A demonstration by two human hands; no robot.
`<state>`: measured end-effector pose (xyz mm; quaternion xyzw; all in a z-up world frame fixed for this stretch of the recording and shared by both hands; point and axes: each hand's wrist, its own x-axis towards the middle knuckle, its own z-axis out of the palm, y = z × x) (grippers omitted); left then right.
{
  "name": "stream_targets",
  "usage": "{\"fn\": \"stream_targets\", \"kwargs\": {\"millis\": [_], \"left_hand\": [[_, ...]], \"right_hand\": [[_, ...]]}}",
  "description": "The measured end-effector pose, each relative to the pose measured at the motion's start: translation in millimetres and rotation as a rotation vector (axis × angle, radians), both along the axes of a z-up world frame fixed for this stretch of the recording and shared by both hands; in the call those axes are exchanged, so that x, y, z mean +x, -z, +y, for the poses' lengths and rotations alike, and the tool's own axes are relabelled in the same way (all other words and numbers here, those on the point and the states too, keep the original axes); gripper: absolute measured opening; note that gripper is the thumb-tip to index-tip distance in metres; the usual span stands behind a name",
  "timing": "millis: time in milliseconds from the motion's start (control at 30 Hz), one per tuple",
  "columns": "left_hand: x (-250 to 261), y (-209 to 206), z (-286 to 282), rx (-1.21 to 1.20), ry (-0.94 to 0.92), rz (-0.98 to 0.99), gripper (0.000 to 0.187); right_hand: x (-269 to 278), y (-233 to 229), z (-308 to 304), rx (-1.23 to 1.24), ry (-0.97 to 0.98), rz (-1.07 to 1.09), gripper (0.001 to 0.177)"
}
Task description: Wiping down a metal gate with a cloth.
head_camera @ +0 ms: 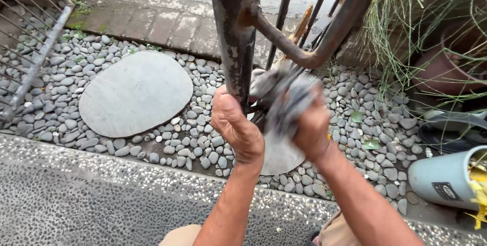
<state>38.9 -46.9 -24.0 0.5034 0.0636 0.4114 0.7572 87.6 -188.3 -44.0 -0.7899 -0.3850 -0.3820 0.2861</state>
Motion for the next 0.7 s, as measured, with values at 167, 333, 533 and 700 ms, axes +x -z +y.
{"fn": "stream_targets", "kwargs": {"millis": [167,333,533,700], "left_hand": [[-21,-1,38,0.089,0.269,-0.07,0.034],[-33,-21,76,0.052,0.8,0.019,0.059],[-28,-8,67,0.216,0.752,0.082,0.073],[-23,18,51,0.199,0.536,0.089,0.061]], "right_hand": [[17,-48,3,0.144,0.133,0.162,0.026],[-29,-51,19,0.126,0.056,0.226,0.027],[7,-48,-13,0.042,0.104,0.114,0.027],[-40,-71,16,-0.001,-0.13,0.079,0.039]]}}
